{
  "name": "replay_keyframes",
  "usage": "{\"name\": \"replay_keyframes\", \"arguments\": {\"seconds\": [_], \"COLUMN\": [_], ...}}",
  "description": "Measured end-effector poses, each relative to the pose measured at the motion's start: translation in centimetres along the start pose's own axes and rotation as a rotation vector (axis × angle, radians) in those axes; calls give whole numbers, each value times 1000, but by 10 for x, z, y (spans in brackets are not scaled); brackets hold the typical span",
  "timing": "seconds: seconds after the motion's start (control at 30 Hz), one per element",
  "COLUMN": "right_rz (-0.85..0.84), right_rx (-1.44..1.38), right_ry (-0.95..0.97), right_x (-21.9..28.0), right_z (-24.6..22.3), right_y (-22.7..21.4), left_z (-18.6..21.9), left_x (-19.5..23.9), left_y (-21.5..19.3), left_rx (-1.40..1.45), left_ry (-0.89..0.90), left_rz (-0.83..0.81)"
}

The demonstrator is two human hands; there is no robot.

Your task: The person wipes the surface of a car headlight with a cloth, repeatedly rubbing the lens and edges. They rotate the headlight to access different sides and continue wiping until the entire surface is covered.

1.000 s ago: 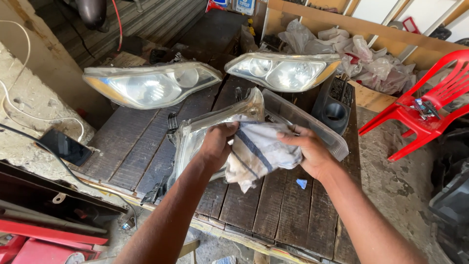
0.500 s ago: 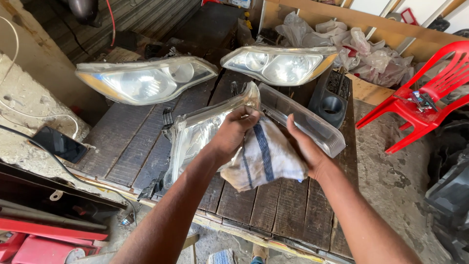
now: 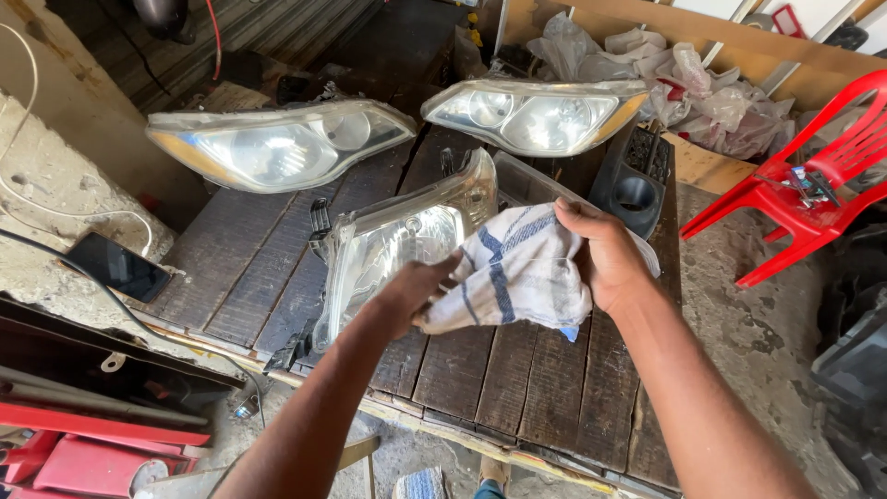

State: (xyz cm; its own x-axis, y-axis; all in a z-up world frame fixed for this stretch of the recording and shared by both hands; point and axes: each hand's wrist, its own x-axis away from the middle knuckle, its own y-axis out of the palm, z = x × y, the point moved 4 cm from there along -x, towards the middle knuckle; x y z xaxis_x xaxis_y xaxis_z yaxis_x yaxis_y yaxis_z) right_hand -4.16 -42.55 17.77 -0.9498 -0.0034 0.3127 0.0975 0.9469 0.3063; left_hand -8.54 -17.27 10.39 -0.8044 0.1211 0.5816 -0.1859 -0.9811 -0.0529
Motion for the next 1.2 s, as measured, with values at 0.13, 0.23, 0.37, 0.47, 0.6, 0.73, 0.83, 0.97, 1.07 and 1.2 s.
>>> {"name": "replay_keyframes", "arguments": {"seconds": [0.13,0.23,0.37,0.47,0.6,0.73,0.83,0.97,1.07,1.2], "right_rz": [28,91,157,166,67,-152,-381,-289,-135,53], "right_rx": [-68,27,202,291,379,521,491,346,195,167], "right_ry": [-22,-15,-48,-47,-85,-170,-48,52,102,86], "right_x": [43,41,34,34,35,57,47,7,10,-1], "right_z": [-22,-18,-10,-11,-22,-22,8,37,27,23], "right_y": [36,18,-19,-28,-10,36,42,3,1,-20], "left_z": [16,4,28,36,45,62,75,69,72,67], "left_x": [56,16,10,-2,-16,2,15,0,0,-8], "left_y": [29,25,-2,-12,-6,24,34,3,-22,-33], "left_rx": [141,551,753,859,893,888,893,512,205,-188], "left_ry": [14,151,289,361,373,337,307,303,324,342], "left_rz": [-180,-174,-86,-86,-131,-176,-214,-7,92,-59]}}
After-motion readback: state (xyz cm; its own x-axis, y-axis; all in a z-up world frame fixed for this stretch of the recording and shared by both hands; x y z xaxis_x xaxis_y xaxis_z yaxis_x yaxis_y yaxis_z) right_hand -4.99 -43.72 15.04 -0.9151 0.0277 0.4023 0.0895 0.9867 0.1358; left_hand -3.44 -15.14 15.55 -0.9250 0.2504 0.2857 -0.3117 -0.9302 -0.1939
